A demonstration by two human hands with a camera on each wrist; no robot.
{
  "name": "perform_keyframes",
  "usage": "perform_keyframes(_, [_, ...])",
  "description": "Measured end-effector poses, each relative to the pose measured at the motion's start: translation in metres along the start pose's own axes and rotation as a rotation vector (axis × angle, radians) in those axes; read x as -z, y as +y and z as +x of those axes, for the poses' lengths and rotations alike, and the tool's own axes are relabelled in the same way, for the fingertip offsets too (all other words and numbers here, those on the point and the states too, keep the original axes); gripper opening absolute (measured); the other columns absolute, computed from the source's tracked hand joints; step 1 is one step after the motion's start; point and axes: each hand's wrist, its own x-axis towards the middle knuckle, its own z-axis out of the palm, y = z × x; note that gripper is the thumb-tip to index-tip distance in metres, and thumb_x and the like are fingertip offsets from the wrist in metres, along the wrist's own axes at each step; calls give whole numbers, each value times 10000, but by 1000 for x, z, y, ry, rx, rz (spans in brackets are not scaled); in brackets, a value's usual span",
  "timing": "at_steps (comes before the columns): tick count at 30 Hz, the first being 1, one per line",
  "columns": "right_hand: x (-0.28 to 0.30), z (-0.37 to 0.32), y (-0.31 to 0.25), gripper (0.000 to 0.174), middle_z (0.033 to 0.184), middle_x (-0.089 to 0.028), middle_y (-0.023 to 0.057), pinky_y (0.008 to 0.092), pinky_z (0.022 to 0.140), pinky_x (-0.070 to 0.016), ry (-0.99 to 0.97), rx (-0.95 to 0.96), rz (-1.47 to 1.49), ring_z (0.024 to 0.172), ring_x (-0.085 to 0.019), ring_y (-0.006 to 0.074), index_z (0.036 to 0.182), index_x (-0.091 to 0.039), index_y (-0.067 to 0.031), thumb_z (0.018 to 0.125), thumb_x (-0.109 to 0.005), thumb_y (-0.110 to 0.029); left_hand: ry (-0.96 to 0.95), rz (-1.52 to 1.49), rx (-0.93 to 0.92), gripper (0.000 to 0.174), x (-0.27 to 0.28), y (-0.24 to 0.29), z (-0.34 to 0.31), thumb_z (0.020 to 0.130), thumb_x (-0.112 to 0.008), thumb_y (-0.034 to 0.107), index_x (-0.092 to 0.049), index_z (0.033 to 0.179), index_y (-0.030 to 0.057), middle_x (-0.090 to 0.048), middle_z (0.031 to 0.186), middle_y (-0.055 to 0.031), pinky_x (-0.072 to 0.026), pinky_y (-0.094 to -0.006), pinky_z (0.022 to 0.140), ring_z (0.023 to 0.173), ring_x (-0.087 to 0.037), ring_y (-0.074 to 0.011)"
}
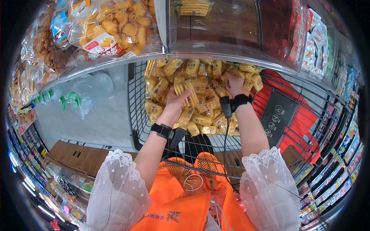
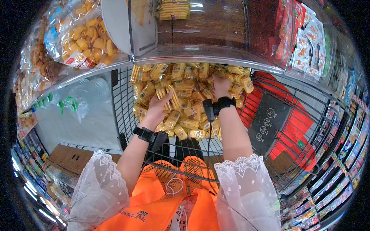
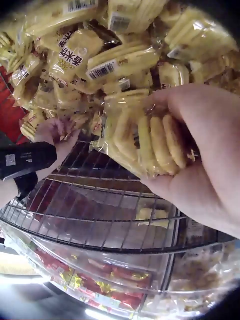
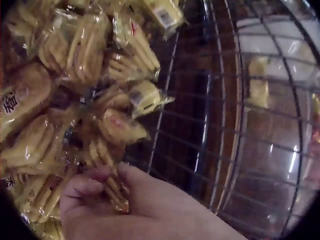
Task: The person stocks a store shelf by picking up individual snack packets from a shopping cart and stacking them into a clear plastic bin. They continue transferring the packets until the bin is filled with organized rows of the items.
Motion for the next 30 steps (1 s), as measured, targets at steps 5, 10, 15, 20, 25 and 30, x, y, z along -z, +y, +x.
perform_keyframes(5, [5,-28,-5,179,763,-602,86,272,509,-452,34,520,228,608,-578,169,900,-573,1,765,-664,-74,-21,-158,14,367,8,2,4,887,-563,153,-459,1201,-7,-559,1146,-106,-476,-335,869,1077,-555,-243])
perform_keyframes(10, [35,-99,-10,354,1085,-587,101,220,763,-468,213,952,-177,1014,-545,185,1031,-592,-11,704,-565,122,-46,-189,84,379,2,11,3,904,-534,175,-443,1221,-11,-532,1208,-109,-456,-363,911,1089,-547,-255])
perform_keyframes(15, [48,-135,-18,465,1311,-426,119,298,884,-448,-170,927,-71,1214,-426,278,1087,-593,-31,684,-455,156,-111,-158,112,375,-3,8,5,909,-525,187,-445,1225,2,-545,1190,-98,-457,-347,906,1078,-551,-233])
perform_keyframes(20, [42,-136,-21,489,1357,-367,151,340,954,-403,-190,1161,-295,1257,-371,309,1161,-550,-20,701,-492,133,-57,-101,75,454,-21,11,3,843,-631,174,-440,1205,-20,-541,1165,-88,-432,-280,866,1053,-531,-156])
perform_keyframes(25, [17,-147,-29,479,1312,-396,187,360,931,-415,-51,968,-54,1205,-415,341,1187,-500,-2,720,-595,43,-95,-92,30,480,-32,11,5,833,-641,165,-427,1216,-29,-530,1173,-87,-423,-277,872,1052,-523,-152])
perform_keyframes(30, [17,-140,-26,492,1156,-495,198,381,834,-460,-52,927,-257,1013,-524,380,1173,-484,2,704,-634,-11,-67,-30,-14,463,-37,14,2,833,-640,164,-439,1204,-26,-548,1138,-88,-425,-276,859,1017,-534,-149])
